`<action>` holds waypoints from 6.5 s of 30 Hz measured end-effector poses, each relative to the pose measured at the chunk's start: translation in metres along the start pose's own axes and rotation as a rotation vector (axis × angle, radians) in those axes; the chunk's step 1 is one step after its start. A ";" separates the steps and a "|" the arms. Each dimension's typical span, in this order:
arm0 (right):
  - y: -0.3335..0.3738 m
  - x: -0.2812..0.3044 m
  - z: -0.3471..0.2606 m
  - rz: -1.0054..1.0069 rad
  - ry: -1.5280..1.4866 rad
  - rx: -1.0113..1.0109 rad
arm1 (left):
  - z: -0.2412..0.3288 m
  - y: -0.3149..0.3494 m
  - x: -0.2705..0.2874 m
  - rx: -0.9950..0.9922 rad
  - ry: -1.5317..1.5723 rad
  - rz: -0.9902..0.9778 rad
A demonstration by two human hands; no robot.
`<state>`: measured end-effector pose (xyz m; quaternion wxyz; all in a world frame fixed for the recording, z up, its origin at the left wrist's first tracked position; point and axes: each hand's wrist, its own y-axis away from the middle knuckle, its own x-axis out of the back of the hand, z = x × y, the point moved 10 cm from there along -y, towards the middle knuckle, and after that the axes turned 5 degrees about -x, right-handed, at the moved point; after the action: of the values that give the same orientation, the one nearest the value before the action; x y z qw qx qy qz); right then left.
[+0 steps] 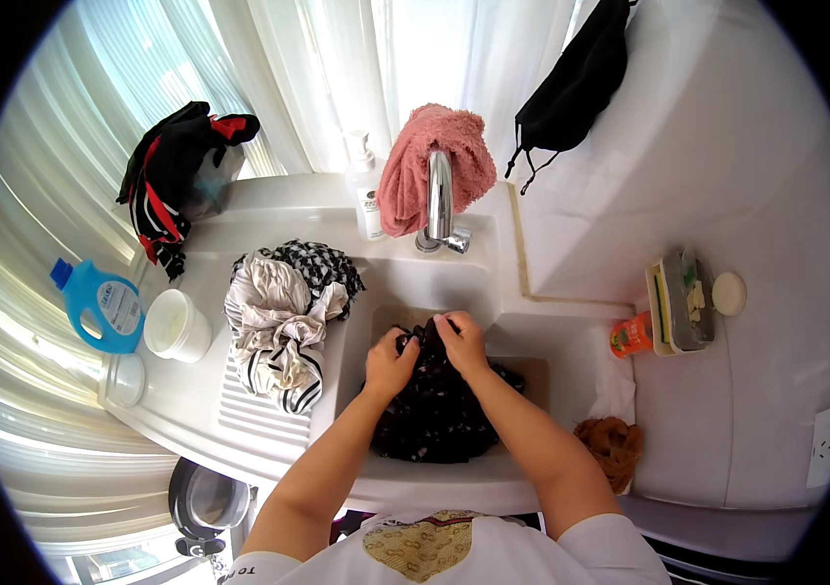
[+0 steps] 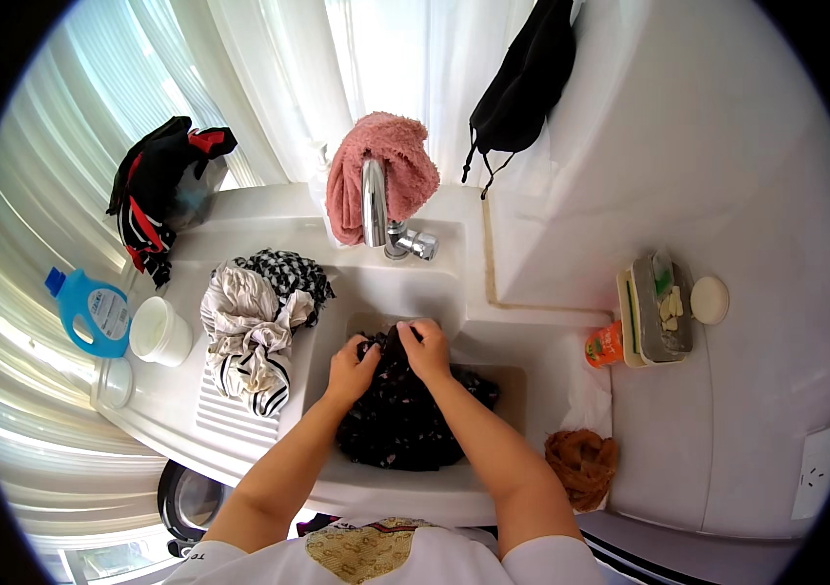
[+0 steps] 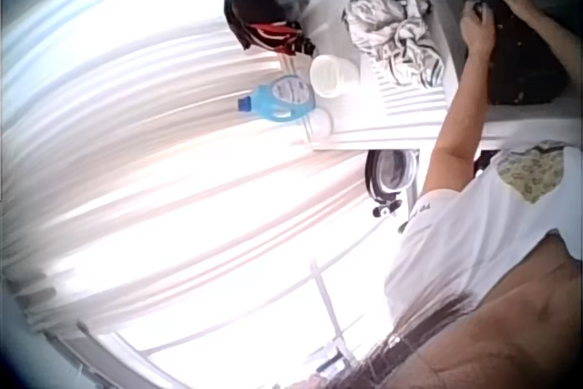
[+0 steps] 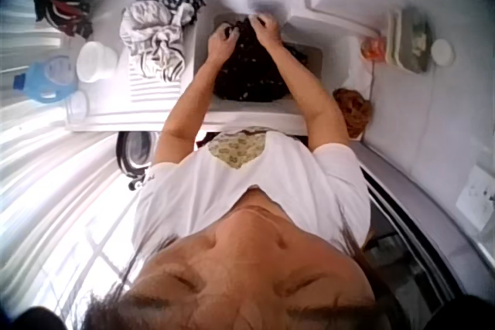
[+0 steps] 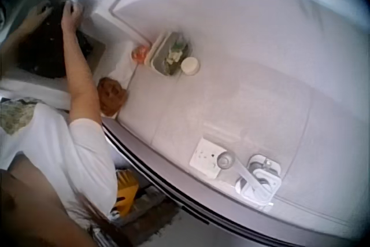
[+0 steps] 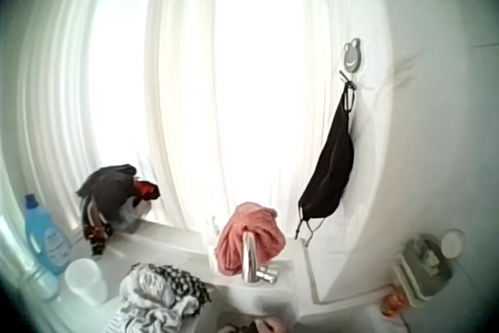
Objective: The person washes a piece of dark clothing by hand in a sink, repeatedly scrubbing and dunking the garment in soapy water.
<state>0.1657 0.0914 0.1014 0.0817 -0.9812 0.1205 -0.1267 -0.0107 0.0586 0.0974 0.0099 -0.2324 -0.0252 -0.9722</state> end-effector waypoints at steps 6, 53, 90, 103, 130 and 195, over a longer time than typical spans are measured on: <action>0.018 -0.034 0.056 -0.325 0.706 0.017 | -0.036 0.013 -0.069 -0.265 -0.799 -0.363; 0.067 -0.029 0.056 -0.564 0.931 0.039 | -0.049 0.010 -0.048 -0.076 -0.603 -0.224; 0.059 -0.006 0.008 0.166 0.248 -0.131 | -0.073 0.061 -0.106 0.847 1.426 -0.119; -0.022 -0.023 0.061 0.040 -0.277 -0.517 | -0.085 0.012 -0.018 0.780 0.747 0.165; 0.091 -0.050 0.114 -0.624 1.035 -0.234 | -0.082 -0.013 -0.101 -0.182 -0.896 -0.469; 0.009 -0.051 0.109 -0.274 0.522 -0.104 | -0.126 -0.074 -0.061 0.120 -0.153 -0.081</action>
<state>0.1448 0.1098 -0.0166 -0.0201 -0.9255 0.0102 -0.3781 -0.0157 0.1256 -0.0459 -0.0174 -0.3038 -0.0936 -0.9480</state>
